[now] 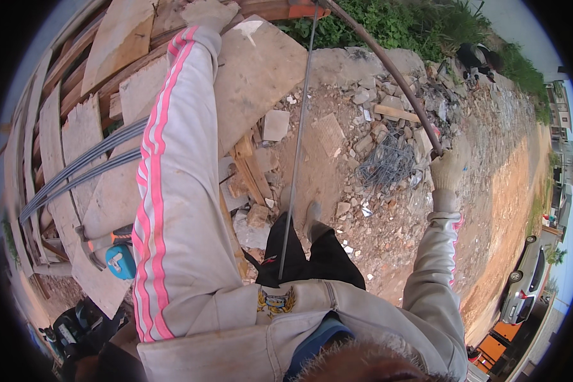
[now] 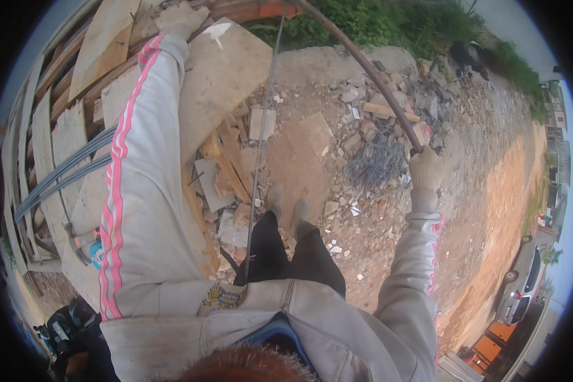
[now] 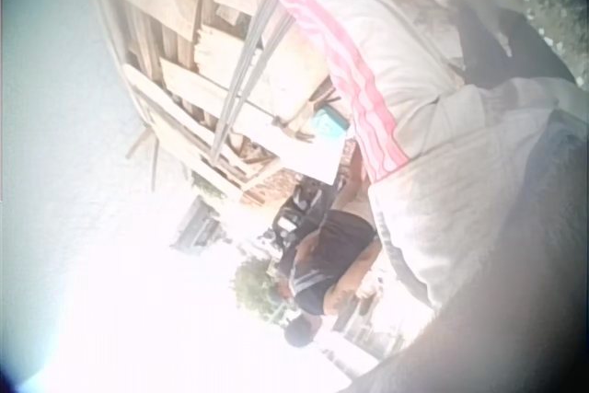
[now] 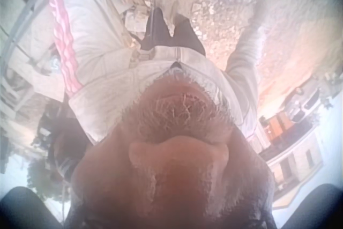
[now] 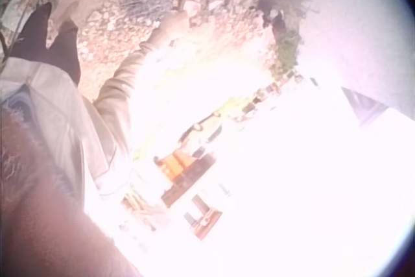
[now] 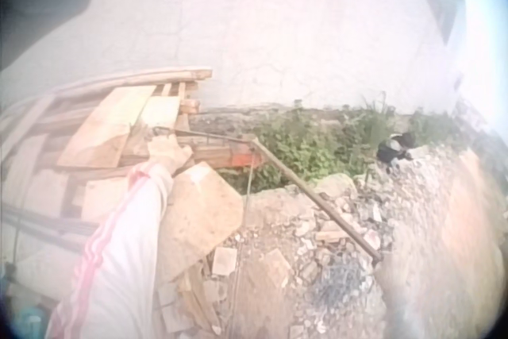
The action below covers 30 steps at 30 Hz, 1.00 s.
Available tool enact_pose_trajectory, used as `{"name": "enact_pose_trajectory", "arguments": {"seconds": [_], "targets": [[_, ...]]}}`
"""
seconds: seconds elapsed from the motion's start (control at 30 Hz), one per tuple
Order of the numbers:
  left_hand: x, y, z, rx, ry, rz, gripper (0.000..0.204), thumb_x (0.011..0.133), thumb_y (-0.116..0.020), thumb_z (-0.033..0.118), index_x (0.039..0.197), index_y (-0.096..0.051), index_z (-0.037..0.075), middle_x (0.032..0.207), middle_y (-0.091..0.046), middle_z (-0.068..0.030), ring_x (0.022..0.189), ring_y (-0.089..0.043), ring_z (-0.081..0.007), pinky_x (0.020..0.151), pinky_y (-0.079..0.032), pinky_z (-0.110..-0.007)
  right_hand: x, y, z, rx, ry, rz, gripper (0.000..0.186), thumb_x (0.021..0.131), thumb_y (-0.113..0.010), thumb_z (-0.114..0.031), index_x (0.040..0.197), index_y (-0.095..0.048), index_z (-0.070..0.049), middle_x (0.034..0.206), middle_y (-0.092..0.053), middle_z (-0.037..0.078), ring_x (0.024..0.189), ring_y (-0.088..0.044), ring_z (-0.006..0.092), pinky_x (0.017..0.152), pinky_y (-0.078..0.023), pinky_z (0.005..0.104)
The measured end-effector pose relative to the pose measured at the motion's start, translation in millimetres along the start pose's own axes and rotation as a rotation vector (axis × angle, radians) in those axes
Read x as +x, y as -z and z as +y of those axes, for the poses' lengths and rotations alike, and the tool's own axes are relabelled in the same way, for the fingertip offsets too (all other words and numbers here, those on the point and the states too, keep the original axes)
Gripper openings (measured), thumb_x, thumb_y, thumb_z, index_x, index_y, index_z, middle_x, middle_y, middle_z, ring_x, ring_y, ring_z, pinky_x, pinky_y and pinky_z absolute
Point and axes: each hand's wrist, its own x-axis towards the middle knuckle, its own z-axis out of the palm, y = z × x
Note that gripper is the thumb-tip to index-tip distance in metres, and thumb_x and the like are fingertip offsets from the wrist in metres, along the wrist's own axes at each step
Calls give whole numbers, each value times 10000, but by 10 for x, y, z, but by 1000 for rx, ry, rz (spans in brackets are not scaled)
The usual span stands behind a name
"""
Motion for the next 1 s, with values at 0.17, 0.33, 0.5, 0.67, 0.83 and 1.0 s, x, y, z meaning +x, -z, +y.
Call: {"name": "enact_pose_trajectory", "arguments": {"seconds": [0.17, 0.33, 0.5, 0.67, 0.83, 1.0], "targets": [[-35, -68, -10, 27, -16, 147, 696, 920, -549, 577, 1369, -630, 51, 1401, -627, -208, 1329, -579, -351, 1183, -346, -489, -161, 99, -139, 78, -46, -65, 306, 852, -619, -231, 1093, -769, -120, 921, -741, 219, 883, -719, 429, 786, -561, 514], [289, -433, -177, 85, 43, 187, 1043, 848, -427, 879, 1594, -413, 151, 1625, -350, -284, 1532, -286, -460, 1237, -264, -545, -12, 145, 1, 99, 37, -85, 271, 913, -658, -332, 1040, -746, -109, 920, -731, 224, 886, -710, 439, 759, -544, 531], [312, -433, -110, 127, 42, 142, 1010, 881, -389, 871, 1587, -424, 150, 1632, -347, -268, 1541, -275, -443, 1244, -263, -526, 341, 104, 310, 216, 186, -137, 426, 909, -712, -483, 986, -716, -64, 874, -712, 242, 866, -694, 451, 740, -520, 524], [291, -339, -68, 153, 53, 69, 1021, 874, -374, 889, 1564, -455, 141, 1632, -346, -268, 1541, -274, -444, 1242, -264, -529, 820, -151, 278, 355, 377, -196, 451, 882, -789, -446, 1005, -691, -23, 874, -707, 208, 900, -685, 402, 777, -500, 489], [346, -395, -40, 116, 58, 121, 993, 877, -442, 854, 1593, -411, 166, 1624, -361, -264, 1526, -298, -452, 1221, -277, -555, 1372, -101, -805, 682, 495, -204, 445, 877, -785, -419, 1033, -686, -15, 873, -710, 211, 903, -694, 394, 795, -501, 490], [338, -409, -179, 68, 42, 185, 887, 915, -452, 786, 1522, -515, 142, 1570, -440, -267, 1497, -342, -464, 1222, -274, -560, 1553, 401, -1728, 490, 496, -62, 422, 898, -726, -425, 1025, -680, -26, 886, -709, 247, 912, -688, 437, 769, -520, 512]]}}
